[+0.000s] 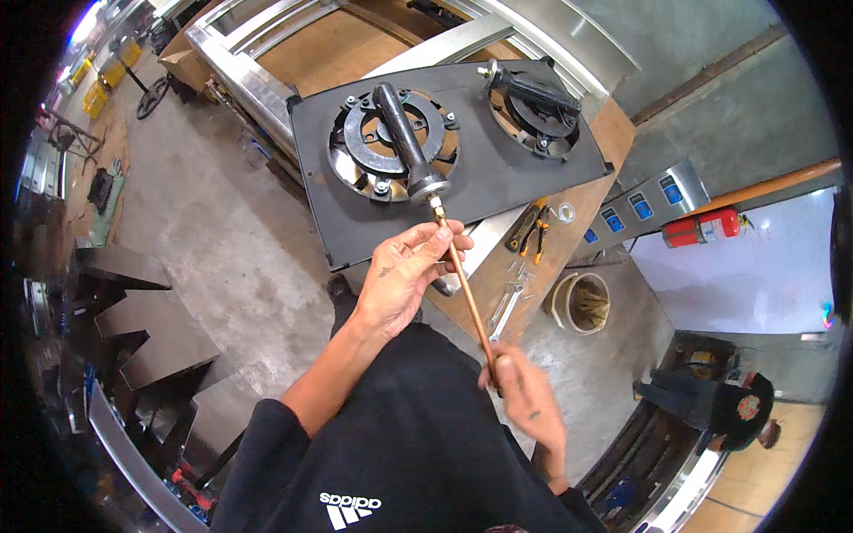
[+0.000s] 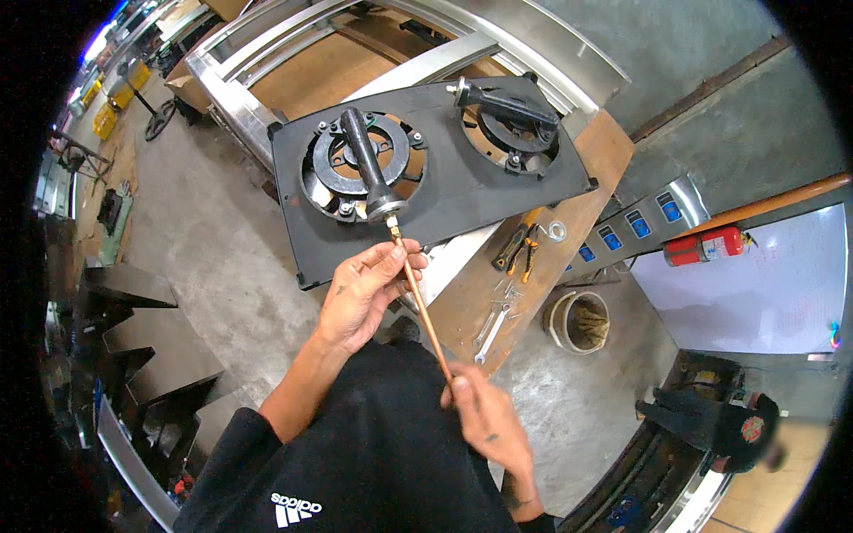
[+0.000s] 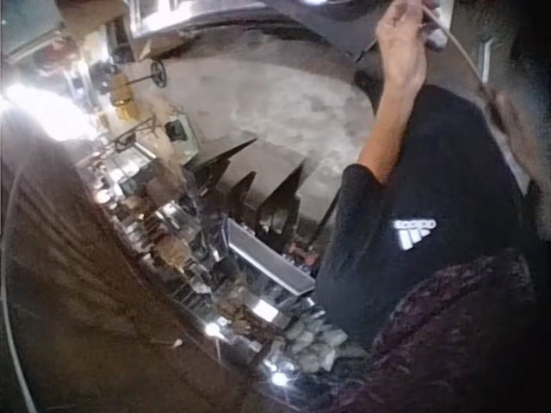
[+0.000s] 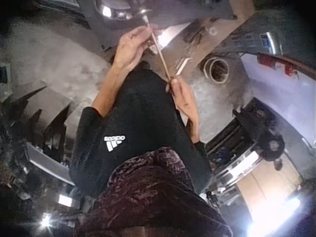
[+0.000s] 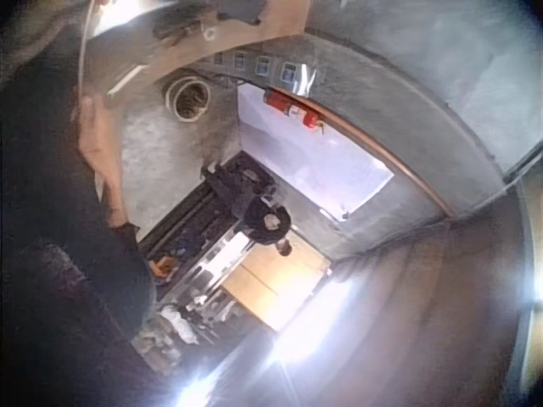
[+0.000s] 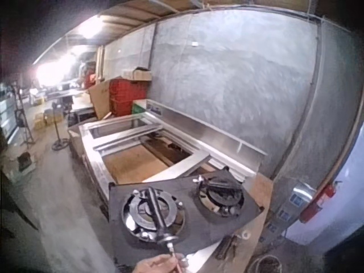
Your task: The person attaches a copper tube to a black mechanical assembly using a wrench to tighten a fitting. They then flip the assembly over and continue tightening the connection with the wrench.
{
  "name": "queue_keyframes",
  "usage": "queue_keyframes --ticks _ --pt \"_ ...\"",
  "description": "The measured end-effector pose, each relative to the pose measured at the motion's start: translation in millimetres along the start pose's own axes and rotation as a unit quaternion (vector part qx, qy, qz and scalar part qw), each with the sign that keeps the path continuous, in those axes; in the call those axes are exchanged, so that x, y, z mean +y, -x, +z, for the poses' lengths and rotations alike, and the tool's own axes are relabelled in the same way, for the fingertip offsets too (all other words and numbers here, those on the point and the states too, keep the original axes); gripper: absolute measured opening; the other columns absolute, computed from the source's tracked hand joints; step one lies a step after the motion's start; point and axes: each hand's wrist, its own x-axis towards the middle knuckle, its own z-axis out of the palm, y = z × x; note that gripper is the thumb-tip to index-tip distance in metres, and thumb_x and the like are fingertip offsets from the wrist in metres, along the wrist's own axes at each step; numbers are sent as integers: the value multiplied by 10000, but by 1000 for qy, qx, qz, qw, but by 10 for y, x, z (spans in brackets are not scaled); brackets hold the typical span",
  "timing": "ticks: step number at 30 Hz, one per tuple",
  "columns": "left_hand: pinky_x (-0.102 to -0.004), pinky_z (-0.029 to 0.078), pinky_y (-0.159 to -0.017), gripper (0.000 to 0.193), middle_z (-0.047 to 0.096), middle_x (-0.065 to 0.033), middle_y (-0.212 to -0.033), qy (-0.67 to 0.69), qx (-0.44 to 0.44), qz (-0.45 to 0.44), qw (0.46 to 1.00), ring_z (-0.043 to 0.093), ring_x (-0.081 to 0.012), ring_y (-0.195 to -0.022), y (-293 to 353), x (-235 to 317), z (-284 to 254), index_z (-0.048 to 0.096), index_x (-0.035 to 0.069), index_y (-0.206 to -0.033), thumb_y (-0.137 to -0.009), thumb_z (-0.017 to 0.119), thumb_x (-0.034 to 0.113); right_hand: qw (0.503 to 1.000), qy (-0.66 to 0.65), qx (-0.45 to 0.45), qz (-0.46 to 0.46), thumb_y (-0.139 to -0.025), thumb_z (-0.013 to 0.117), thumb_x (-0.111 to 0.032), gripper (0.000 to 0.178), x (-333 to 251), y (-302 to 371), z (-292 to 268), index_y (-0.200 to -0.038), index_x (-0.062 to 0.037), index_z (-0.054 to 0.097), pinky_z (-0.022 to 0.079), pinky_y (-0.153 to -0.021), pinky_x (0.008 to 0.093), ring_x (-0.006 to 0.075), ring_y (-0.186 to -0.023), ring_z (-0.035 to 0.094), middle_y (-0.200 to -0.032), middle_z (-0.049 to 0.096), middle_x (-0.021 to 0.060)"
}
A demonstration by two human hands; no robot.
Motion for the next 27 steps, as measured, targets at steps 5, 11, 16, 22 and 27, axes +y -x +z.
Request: queue_keyframes --ticks 5,11,16,22,27 --pt "-370 567 -964 347 749 -113 -1180 5 -3 13 1000 704 -186 -1045 -17 -67 -20 695 -14 -1294 -1077 696 257 988 19 128 -90 -1129 575 -278 335 -252 -884 -125 -1232 20 687 556 -811 358 185 -868 689 -944 734 137" --pt "-368 578 -982 346 751 -109 -1224 33 -9 21 999 719 -181 -1084 -41 -107 -40 679 -46 -1319 -1079 688 204 993 74 46 -80 -1030 735 -333 384 -699 -1593 86 -1098 42 690 558 -824 328 150 -910 684 -984 743 103" --pt "-310 568 -1025 362 742 -130 -1271 40 -4 18 999 730 -172 -1133 -43 -106 -46 644 -89 -1356 -1072 684 132 992 93 45 -70 -1003 757 -305 350 -803 -1651 162 -1048 34 682 555 -779 316 131 -877 665 -939 718 89" --pt "-324 580 -1004 351 751 -123 -1247 48 -9 -3 999 739 -177 -1108 -54 -98 -64 649 -76 -1354 -1075 683 134 994 63 40 -80 -1019 742 -282 317 -762 -1672 163 -1046 25 668 554 -735 311 123 -843 664 -940 707 68" --pt "-294 588 -960 338 762 -114 -1163 -22 -12 6 1000 732 -156 -1056 -40 -185 -41 668 -82 -1313 -1075 699 156 1000 -2 10 0 -1052 712 -233 279 -718 -1487 69 -1152 21 655 563 -835 306 124 -937 674 -1007 713 68"
